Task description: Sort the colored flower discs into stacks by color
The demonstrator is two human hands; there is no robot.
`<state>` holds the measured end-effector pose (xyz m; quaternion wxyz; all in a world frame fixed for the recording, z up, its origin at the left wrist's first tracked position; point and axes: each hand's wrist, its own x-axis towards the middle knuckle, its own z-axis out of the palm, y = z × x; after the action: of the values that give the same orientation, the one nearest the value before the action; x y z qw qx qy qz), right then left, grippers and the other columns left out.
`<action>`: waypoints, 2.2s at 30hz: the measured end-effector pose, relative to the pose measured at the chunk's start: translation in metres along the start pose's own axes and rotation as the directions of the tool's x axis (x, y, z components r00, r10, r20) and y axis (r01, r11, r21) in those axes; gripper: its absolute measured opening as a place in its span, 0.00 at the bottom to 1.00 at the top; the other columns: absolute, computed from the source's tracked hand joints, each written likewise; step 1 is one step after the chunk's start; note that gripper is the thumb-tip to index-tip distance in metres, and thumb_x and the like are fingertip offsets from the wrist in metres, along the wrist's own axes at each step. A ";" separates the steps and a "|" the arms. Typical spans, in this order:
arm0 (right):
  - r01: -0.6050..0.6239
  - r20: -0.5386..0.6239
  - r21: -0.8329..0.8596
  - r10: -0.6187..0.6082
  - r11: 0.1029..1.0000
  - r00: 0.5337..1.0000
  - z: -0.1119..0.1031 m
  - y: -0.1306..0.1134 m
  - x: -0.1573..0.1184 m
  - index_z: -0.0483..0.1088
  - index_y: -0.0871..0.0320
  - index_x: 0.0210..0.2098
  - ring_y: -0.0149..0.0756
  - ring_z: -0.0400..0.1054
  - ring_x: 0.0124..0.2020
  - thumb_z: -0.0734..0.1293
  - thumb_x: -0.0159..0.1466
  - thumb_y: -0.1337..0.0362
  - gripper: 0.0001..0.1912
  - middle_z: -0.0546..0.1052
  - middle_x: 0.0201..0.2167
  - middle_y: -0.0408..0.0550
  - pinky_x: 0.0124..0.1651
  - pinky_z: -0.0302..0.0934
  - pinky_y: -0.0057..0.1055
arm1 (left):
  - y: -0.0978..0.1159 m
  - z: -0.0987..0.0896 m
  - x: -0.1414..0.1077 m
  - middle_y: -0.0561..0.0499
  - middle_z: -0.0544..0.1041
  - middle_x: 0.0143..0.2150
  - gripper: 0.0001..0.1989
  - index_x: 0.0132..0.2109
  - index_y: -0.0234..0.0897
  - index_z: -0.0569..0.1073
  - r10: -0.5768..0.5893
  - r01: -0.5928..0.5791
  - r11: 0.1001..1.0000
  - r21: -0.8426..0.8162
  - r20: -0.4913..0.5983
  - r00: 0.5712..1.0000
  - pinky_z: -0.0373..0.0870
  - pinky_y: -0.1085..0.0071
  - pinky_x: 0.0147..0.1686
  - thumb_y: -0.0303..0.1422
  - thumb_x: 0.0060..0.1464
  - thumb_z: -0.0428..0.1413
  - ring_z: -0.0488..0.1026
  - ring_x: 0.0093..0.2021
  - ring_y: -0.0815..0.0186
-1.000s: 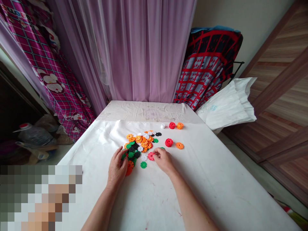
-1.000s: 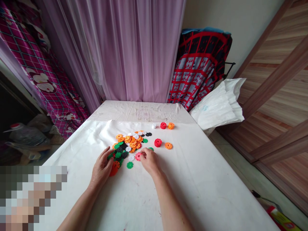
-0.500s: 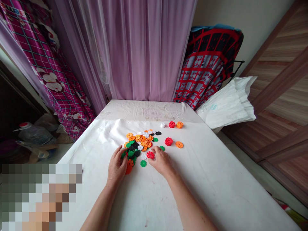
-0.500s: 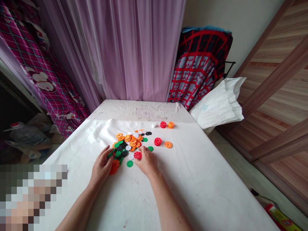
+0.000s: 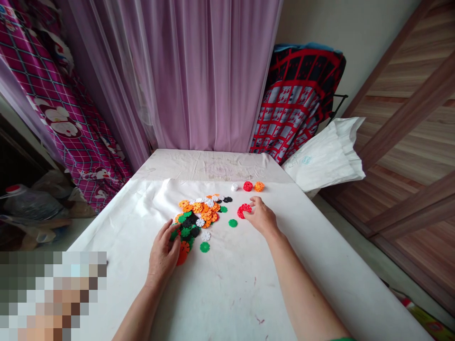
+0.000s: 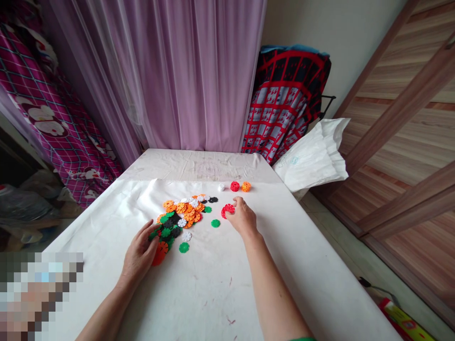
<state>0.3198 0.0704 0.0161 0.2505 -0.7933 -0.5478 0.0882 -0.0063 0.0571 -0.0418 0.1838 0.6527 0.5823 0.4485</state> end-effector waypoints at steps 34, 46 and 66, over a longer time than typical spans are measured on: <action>0.255 -0.032 -0.131 -0.261 0.958 0.965 0.005 -0.019 -0.042 0.73 0.54 0.44 0.41 0.71 0.47 0.62 0.64 0.67 0.11 0.79 0.45 0.50 0.48 0.61 0.33 | -0.004 -0.014 -0.004 0.45 0.72 0.62 0.17 0.49 0.42 0.76 -0.053 0.053 0.998 -0.028 -0.009 0.999 0.71 0.59 0.57 0.40 0.60 0.49 0.74 0.57 0.59; 0.478 0.069 0.124 -0.488 0.870 0.870 0.057 -0.042 -0.090 0.74 0.53 0.35 0.39 0.70 0.43 0.61 0.62 0.73 0.11 0.80 0.38 0.47 0.49 0.62 0.32 | -0.002 -0.008 -0.029 0.36 0.59 0.71 0.35 0.68 0.40 0.63 0.082 -0.224 0.838 0.498 0.292 0.953 0.45 0.39 0.66 0.53 0.60 0.47 0.53 0.71 0.44; 0.407 -0.141 0.234 -0.383 0.883 0.913 0.070 -0.034 -0.078 0.75 0.57 0.40 0.35 0.72 0.36 0.60 0.63 0.68 0.13 0.79 0.36 0.48 0.44 0.64 0.29 | 0.041 0.033 0.025 0.37 0.48 0.75 0.37 0.71 0.41 0.54 -0.015 -0.215 0.813 0.541 0.389 0.921 0.45 0.39 0.66 0.52 0.61 0.47 0.43 0.74 0.46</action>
<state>0.2330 0.0289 -0.0380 0.3887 -0.6287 -0.6699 0.0698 0.0418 0.0793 -0.0188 0.0623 0.7811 0.6080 0.1280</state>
